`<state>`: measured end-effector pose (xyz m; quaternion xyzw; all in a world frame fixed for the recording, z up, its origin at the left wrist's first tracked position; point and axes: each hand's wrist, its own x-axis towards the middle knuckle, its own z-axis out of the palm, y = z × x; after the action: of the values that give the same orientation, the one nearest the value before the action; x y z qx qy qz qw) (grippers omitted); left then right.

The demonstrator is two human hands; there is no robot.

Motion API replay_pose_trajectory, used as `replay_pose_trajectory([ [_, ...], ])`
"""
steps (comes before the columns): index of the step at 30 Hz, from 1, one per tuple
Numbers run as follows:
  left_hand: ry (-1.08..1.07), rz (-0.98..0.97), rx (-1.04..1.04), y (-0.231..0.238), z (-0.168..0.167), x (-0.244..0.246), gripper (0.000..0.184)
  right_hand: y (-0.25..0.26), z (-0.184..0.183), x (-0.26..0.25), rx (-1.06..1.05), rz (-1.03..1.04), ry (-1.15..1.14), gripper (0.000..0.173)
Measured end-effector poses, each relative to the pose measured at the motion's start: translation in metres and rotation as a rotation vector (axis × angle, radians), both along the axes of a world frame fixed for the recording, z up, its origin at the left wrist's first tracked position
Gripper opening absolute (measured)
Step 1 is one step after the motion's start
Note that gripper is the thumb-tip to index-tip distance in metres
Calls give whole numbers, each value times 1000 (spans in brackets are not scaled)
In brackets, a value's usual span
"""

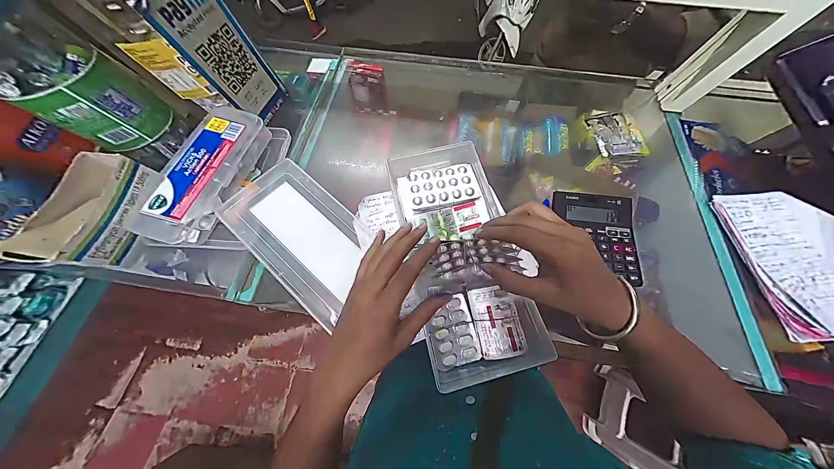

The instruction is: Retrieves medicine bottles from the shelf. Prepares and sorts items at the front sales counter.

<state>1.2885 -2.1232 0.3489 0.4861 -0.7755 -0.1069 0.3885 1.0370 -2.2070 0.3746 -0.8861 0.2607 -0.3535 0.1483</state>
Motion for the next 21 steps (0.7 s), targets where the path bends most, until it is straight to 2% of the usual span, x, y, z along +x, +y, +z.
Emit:
replay_pose_trajectory([
  [3, -16, -24, -54, -7, 8, -10, 56, 10, 8, -3, -3, 43, -52, 30],
  [7, 46, -45, -149, 9, 13, 6, 26, 22, 12, -15, 71, 146, -57, 38],
  [9, 43, 65, -192, 22, 13, 27, 24, 16, 10, -28, 105, 114, -89, 40],
  [13, -31, 393, -206, 35, -5, 73, 39, -10, 3, -65, -51, -193, 44, 35],
  [15, -117, 456, -148, 34, -21, 86, 43, -22, 5, -85, -116, -358, 154, 37],
  [17, -134, 395, -44, 29, -38, 90, 45, -31, 14, -113, -101, -538, 271, 39],
  [21, -150, 237, 171, 29, -40, 90, 65, -60, 21, -165, 172, -811, 370, 33],
])
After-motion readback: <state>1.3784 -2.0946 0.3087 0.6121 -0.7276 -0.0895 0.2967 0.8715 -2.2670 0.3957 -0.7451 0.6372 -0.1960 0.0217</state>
